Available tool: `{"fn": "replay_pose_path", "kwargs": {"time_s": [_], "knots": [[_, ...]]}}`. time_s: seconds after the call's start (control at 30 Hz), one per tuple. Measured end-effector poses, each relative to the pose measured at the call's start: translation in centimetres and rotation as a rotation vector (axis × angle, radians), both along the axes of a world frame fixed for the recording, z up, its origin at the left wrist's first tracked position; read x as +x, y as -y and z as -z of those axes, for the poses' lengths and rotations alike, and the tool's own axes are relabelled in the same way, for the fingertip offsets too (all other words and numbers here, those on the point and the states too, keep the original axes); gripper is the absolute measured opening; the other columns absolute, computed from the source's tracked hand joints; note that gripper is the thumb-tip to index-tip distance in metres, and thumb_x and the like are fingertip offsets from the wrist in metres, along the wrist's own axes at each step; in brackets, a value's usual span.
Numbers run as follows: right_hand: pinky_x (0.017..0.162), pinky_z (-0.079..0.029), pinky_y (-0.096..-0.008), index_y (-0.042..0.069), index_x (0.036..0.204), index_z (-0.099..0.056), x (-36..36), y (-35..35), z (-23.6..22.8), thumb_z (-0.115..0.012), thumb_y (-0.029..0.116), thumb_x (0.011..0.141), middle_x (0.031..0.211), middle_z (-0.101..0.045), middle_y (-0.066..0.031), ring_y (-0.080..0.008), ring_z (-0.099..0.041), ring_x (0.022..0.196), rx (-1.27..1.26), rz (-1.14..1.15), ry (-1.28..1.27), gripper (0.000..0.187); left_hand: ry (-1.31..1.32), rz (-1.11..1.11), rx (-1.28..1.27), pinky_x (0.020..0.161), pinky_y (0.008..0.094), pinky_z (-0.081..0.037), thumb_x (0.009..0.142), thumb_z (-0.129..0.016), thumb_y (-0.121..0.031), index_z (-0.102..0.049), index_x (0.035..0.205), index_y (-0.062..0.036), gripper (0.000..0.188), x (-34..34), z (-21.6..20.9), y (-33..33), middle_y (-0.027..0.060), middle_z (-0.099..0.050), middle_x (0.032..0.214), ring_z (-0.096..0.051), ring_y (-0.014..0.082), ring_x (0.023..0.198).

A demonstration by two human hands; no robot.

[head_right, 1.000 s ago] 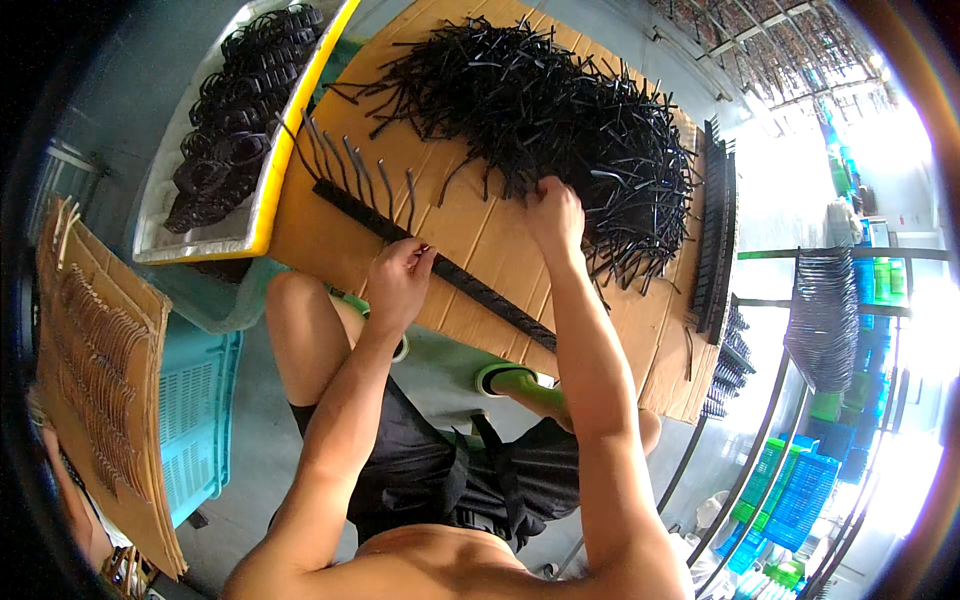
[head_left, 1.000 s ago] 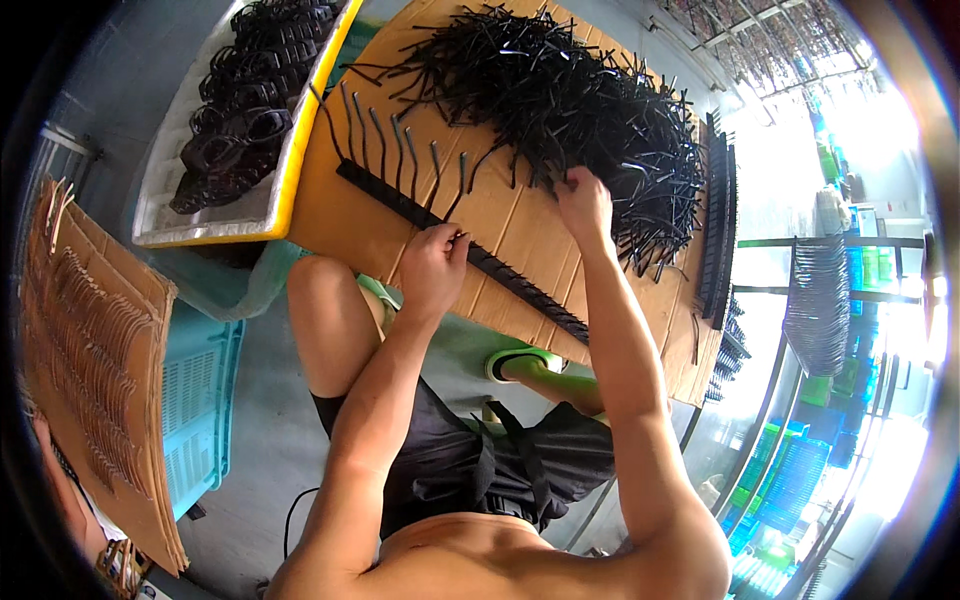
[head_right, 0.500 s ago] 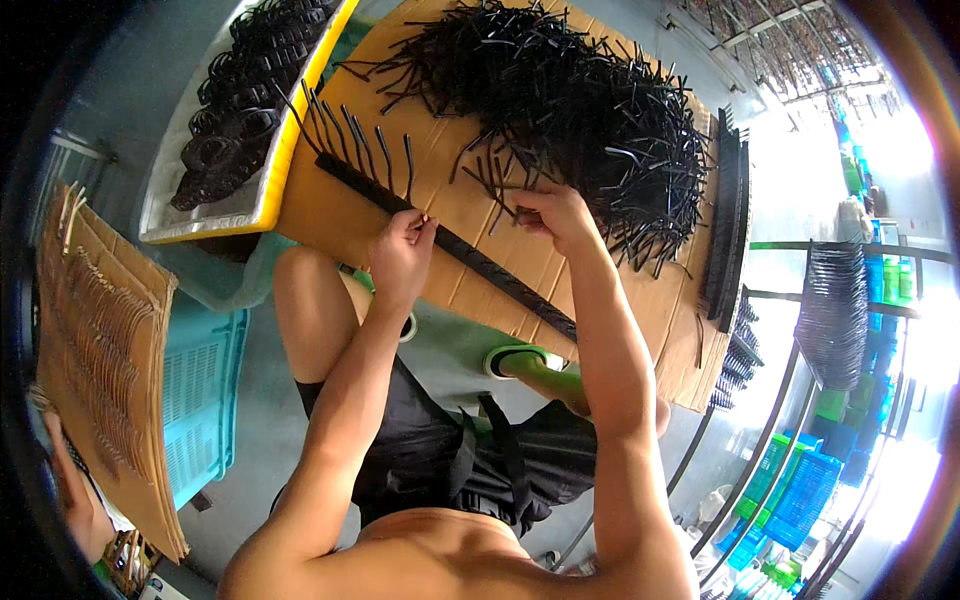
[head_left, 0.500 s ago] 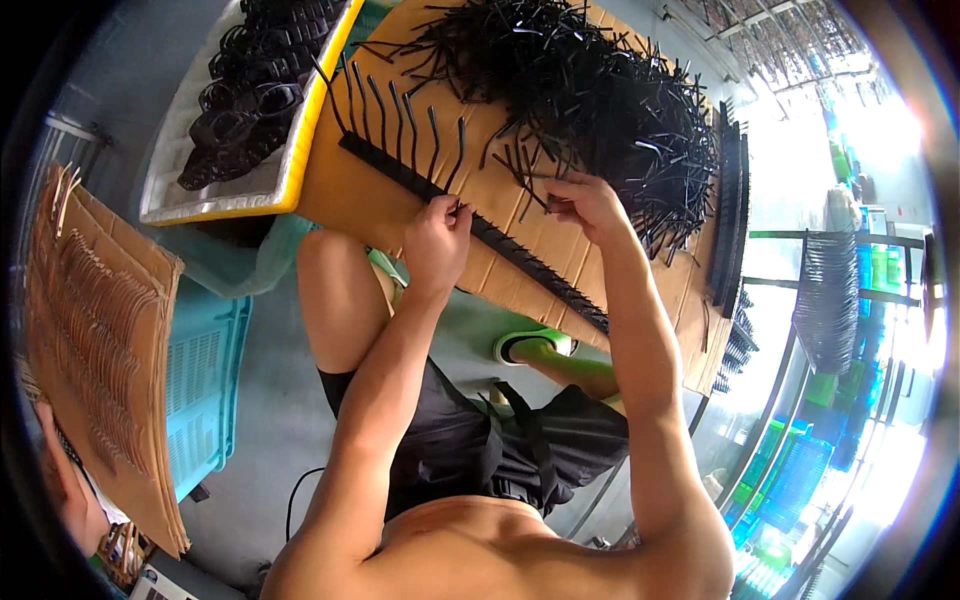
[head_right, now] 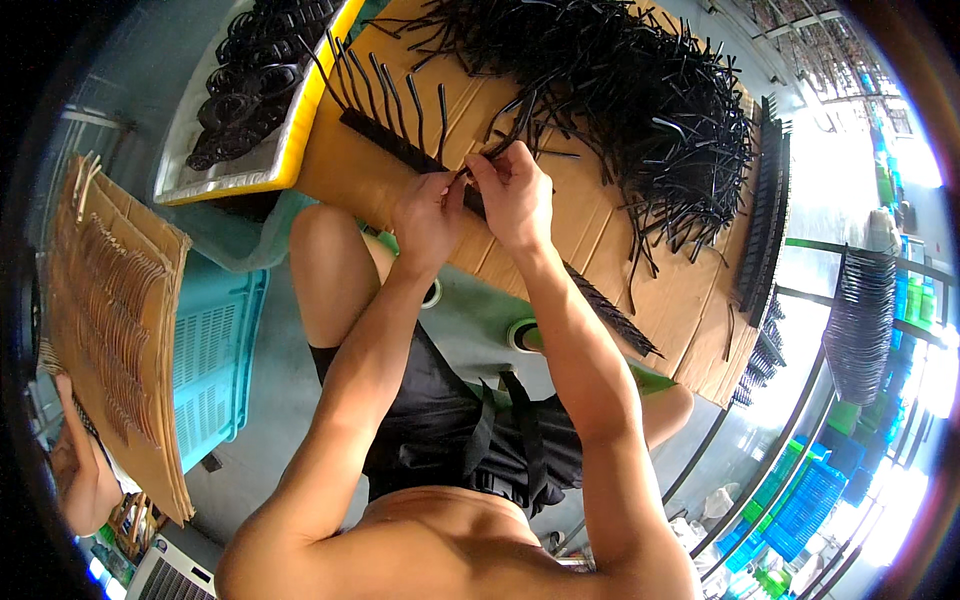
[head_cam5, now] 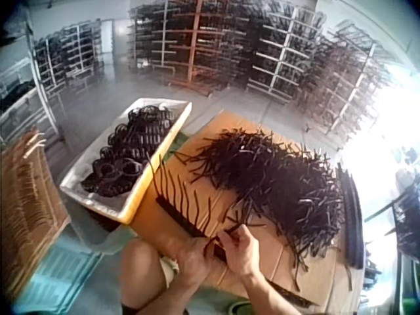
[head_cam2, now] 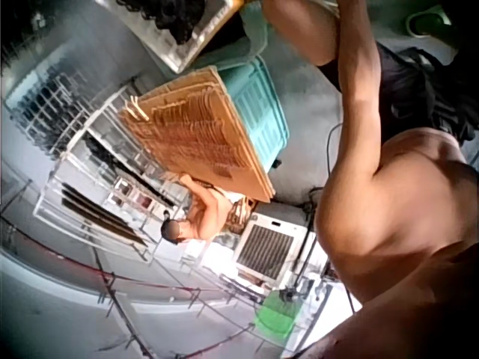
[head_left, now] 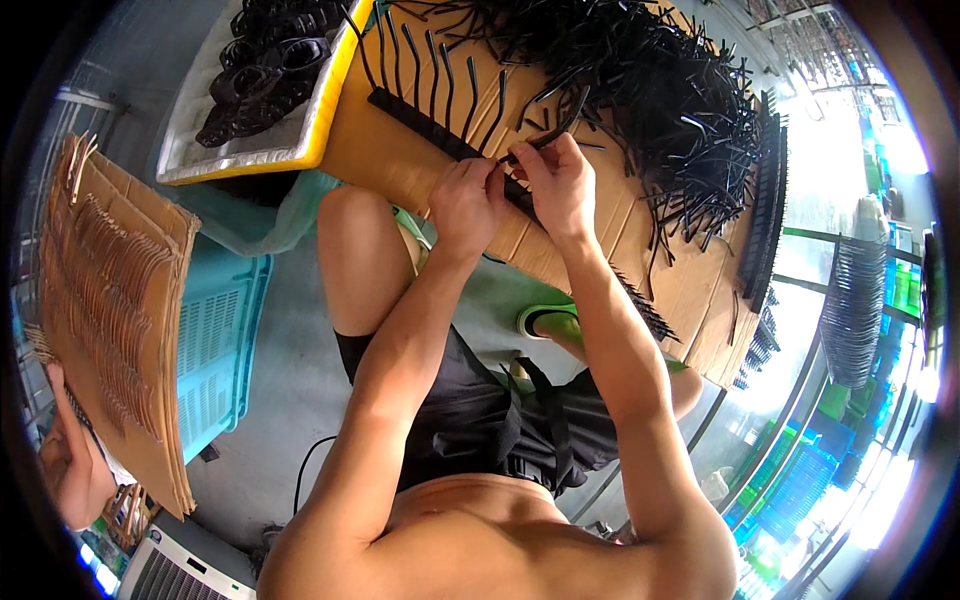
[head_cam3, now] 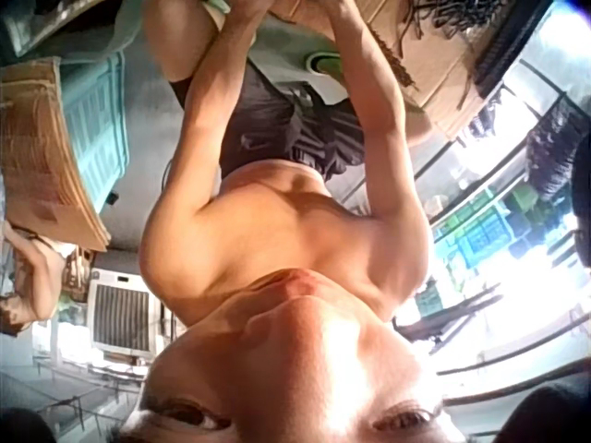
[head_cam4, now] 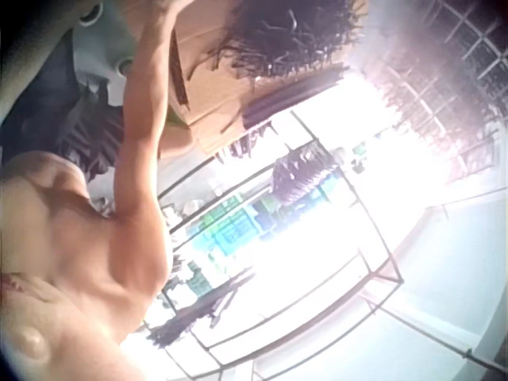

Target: The person inserts black bristle-like pieces into a long black band, working one at a time. The person occasionally lifts the band to check alignment and continues inserting bristles along its length.

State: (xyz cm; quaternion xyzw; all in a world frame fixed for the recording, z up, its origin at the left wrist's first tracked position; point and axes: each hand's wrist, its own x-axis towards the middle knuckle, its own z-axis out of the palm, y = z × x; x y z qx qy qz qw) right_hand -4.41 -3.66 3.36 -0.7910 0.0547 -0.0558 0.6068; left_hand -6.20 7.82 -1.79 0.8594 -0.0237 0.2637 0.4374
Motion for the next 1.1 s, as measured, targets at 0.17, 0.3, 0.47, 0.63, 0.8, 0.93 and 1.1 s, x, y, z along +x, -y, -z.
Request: {"fn": "replay_pose_path", "kwargs": {"time_s": [0.17, 0.3, 0.47, 0.63, 0.8, 0.93, 1.1], "knots": [[0.062, -0.054, -0.0262, -0.004, 0.085, -0.061, 0.0, 0.2, 0.0, -0.072, 0.013, 0.086, 0.078, -0.071, -0.0116, -0.0130, -0.069, 0.070, 0.162, 0.009, 0.000, 0.021, 0.003, 0.000, 0.016, 0.062, 0.0431, -0.049, 0.077, -0.070, -0.005, -0.065, 0.078, -0.0041, 0.005, 0.1, -0.2, 0.0, 0.0132, -0.065, 0.075, -0.061, 0.0333, 0.071], [0.062, -0.055, -0.0255, -0.005, 0.086, -0.062, 0.0, 0.2, 0.1, -0.071, 0.012, 0.086, 0.078, -0.071, -0.0107, -0.0128, -0.069, 0.071, 0.162, -0.011, -0.005, 0.019, 0.010, 0.010, 0.007, 0.061, 0.0439, -0.048, 0.077, -0.070, -0.005, -0.064, 0.078, -0.0039, 0.006, 0.1, -0.1, -0.1, 0.0137, -0.065, 0.076, -0.061, 0.0340, 0.070], [0.061, -0.054, -0.0272, -0.002, 0.086, -0.062, -0.1, 0.1, -0.4, -0.070, 0.011, 0.086, 0.079, -0.071, -0.0133, -0.0147, -0.070, 0.070, 0.177, -0.006, -0.052, 0.016, 0.001, 0.010, -0.026, 0.061, 0.0448, -0.048, 0.077, -0.069, -0.005, -0.063, 0.076, -0.0040, 0.006, 0.1, 0.3, 0.1, 0.0143, -0.064, 0.075, -0.061, 0.0352, 0.070], [0.057, -0.050, -0.0413, 0.002, 0.077, -0.054, -0.7, -0.6, -1.2, -0.071, 0.020, 0.083, 0.074, -0.065, -0.0171, -0.0396, -0.062, 0.068, -0.533, -0.175, 0.308, 0.026, -0.015, 0.019, 0.019, 0.061, 0.0442, -0.049, 0.079, -0.069, -0.007, -0.064, 0.080, -0.0044, 0.006, -0.1, 0.2, -0.3, 0.0140, -0.064, 0.076, -0.061, 0.0348, 0.071], [0.066, -0.050, -0.0241, -0.001, 0.092, -0.069, -0.2, 1.5, -1.6, -0.073, 0.012, 0.083, 0.078, -0.070, -0.0076, -0.0080, -0.061, 0.070, -0.029, -0.121, -0.003, 0.016, -0.050, -0.022, -0.036, 0.061, 0.0428, -0.049, 0.078, -0.070, -0.009, -0.066, 0.082, -0.0051, 0.008, -1.5, -0.7, 0.5, 0.0119, -0.065, 0.077, -0.062, 0.0324, 0.071], [0.062, -0.053, -0.0243, -0.003, 0.083, -0.063, -0.6, 2.4, -0.9, -0.073, 0.010, 0.084, 0.077, -0.069, -0.0081, -0.0098, -0.063, 0.068, 0.117, -0.045, -0.133, 0.017, -0.030, 0.030, -0.002, 0.061, 0.0414, -0.049, 0.076, -0.072, -0.009, -0.066, 0.081, -0.0051, 0.008, -1.6, -0.8, 1.2, 0.0110, -0.065, 0.076, -0.062, 0.0307, 0.071], [0.061, -0.053, -0.0255, -0.004, 0.084, -0.061, -1.0, 1.9, -0.4, -0.076, 0.012, 0.082, 0.077, -0.070, -0.0104, -0.0114, -0.065, 0.068, 0.110, -0.038, -0.092, 0.022, 0.013, 0.089, 0.051, 0.060, 0.0417, -0.049, 0.076, -0.071, -0.007, -0.064, 0.077, -0.0049, 0.008, -1.0, -0.4, 0.9, 0.0110, -0.064, 0.074, -0.062, 0.0312, 0.070]]}}
